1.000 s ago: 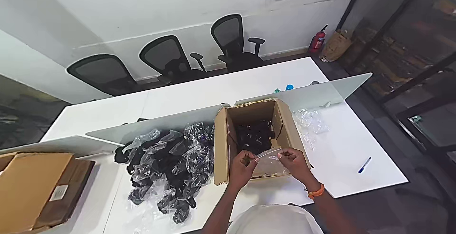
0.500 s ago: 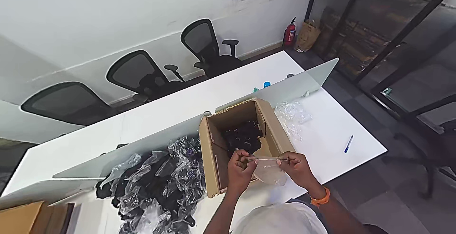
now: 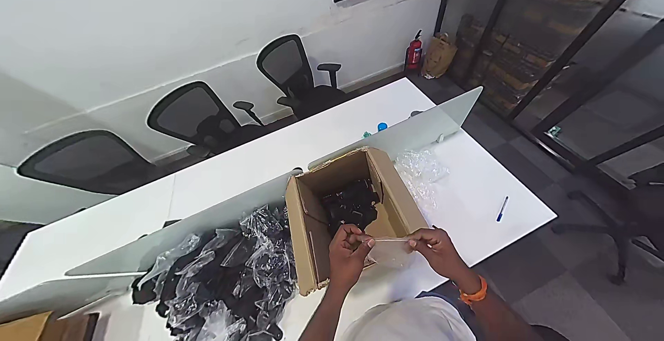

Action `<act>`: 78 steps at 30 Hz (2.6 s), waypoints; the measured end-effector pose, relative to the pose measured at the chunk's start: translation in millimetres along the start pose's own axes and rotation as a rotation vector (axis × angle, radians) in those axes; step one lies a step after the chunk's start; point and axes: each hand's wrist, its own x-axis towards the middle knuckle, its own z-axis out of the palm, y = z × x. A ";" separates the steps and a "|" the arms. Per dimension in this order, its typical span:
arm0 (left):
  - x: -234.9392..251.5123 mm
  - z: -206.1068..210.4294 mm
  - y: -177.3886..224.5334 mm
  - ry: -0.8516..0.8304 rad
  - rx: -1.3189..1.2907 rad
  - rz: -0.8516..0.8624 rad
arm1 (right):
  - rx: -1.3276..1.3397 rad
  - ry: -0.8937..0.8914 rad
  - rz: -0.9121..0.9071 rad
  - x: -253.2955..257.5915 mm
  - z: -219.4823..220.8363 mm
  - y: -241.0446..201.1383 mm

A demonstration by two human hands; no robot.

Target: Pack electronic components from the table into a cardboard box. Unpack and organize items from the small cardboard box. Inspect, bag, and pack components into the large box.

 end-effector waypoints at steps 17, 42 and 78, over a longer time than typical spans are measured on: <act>-26.0 -77.9 -88.1 0.036 0.927 -0.088 | 0.219 1.064 0.358 107.2 -103.3 128.5; -70.5 -94.6 -85.8 0.249 0.814 0.337 | -0.179 0.148 -0.181 66.1 57.8 30.6; -244.6 -377.2 -180.3 1.116 0.757 -0.735 | -0.741 -0.588 -0.304 64.3 213.7 84.1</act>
